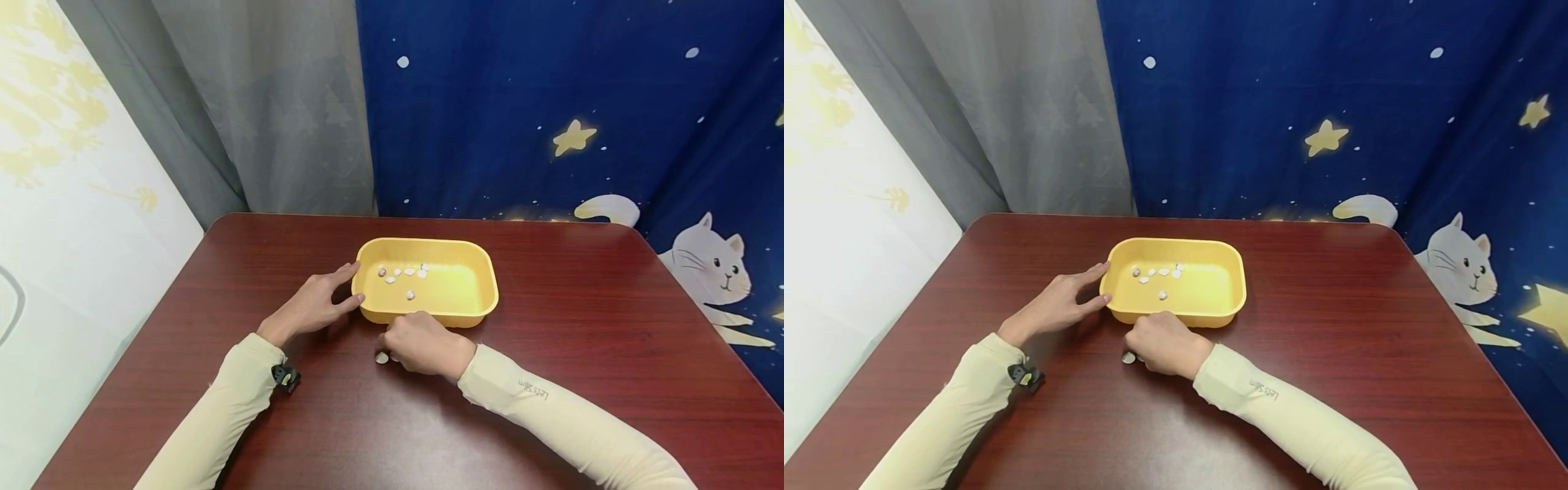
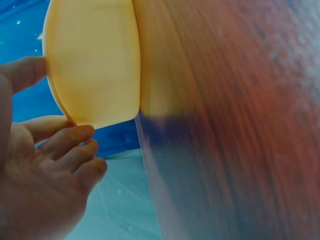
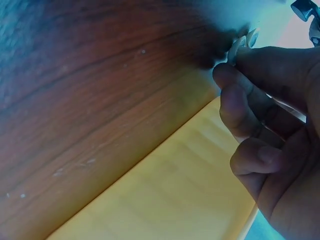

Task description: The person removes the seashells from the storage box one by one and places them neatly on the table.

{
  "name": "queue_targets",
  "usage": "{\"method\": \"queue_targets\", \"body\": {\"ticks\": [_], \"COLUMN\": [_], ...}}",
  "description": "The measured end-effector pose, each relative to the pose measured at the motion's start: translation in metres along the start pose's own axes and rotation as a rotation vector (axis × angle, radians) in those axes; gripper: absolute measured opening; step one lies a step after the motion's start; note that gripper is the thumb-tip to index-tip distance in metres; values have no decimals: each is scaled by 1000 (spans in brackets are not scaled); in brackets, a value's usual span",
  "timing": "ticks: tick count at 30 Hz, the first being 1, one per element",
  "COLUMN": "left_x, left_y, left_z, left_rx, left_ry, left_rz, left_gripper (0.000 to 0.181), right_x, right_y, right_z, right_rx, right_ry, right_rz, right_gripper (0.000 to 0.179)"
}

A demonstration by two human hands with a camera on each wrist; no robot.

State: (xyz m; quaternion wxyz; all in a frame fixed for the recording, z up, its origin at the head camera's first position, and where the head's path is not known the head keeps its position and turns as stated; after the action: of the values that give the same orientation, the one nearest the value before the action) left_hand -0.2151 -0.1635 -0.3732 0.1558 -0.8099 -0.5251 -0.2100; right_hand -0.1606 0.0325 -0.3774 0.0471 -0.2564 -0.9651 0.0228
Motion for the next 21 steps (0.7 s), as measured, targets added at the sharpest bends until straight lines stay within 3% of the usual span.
{"method": "queue_targets", "body": {"ticks": [14,21], "left_x": [0,-1], "left_y": [0,-1], "left_z": [2,1], "left_rx": [8,7], "left_ry": [-5,-10], "left_rz": [17,13], "left_gripper": [73,72], "right_x": [0,5], "right_y": [-1,-1], "right_z": [0,-13], "right_rx": [-11,-4], "right_ry": [-22,-77], "right_rz": [6,33], "right_gripper": [17,9]}}
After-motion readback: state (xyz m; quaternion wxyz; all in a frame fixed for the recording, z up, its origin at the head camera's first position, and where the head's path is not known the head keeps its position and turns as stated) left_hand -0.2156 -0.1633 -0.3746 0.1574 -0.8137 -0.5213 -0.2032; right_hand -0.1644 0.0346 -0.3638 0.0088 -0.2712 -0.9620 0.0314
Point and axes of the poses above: each hand's wrist, its own y-axis away from the middle knuckle, its own z-axis out of the palm, x = y × z, the point moved 3 cm from there along -y, towards the middle knuckle, and after that the axes turned 2 degrees about -z, right-handed, at the moved point
